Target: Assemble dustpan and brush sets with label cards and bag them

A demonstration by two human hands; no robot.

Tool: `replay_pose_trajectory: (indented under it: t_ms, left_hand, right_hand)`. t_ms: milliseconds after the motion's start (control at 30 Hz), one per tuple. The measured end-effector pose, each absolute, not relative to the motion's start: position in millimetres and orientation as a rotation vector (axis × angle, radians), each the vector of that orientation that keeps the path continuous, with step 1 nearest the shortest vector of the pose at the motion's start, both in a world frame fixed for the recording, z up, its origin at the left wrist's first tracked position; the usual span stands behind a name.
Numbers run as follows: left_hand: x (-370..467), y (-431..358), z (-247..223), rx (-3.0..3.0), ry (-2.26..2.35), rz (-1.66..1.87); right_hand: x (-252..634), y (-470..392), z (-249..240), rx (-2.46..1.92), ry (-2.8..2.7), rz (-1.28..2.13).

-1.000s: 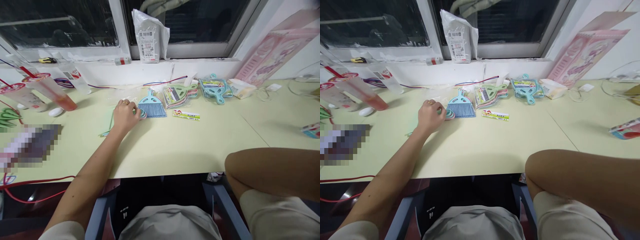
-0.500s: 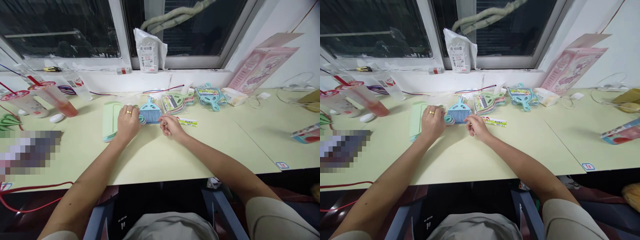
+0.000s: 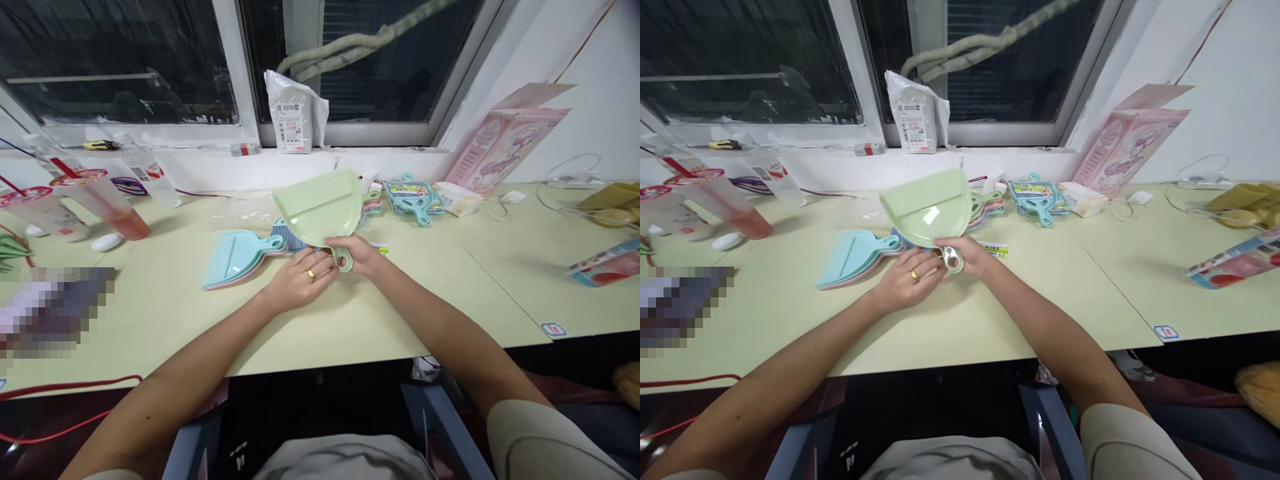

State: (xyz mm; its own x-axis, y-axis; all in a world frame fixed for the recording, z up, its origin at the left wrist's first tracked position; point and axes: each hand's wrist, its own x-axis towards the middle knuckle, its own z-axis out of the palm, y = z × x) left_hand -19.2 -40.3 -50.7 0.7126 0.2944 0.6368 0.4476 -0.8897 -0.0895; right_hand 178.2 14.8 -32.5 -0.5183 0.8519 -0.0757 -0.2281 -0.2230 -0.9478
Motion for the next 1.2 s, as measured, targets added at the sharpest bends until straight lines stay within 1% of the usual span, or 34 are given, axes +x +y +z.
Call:
replay_pose_trajectory:
  t_ms: [100, 200, 367, 700, 900, 1100, 1200]
  left_hand:
    - [-36, -29, -46, -2.512, -0.919, -1.002]
    - [-53, -15, -42, -2.344, -1.189, -0.991]
    - [-72, 4, -46, -2.316, -1.477, -0.761]
    - [-73, 6, -50, -2.365, -1.592, -0.321]
    - [-76, 7, -46, -2.282, -1.731, -0.219]
    - [-80, 9, -46, -2.226, -1.83, -0.143]
    - [-80, 9, -46, -2.22, -1.836, -0.138]
  right_hand:
    - [201, 26, -27, -0.715, -1.262, 1.81]
    - [224, 28, -32, -0.801, -1.205, 1.879]
    - [227, 21, -55, -0.97, -1.147, 2.068]
    - [207, 9, -62, -0.961, -1.045, 2.144]
    - [216, 15, -61, -0.876, -0.969, 2.218]
    - [249, 29, -41, -0.517, -0.75, 1.955]
    - [260, 32, -35, -0.417, -0.682, 1.854]
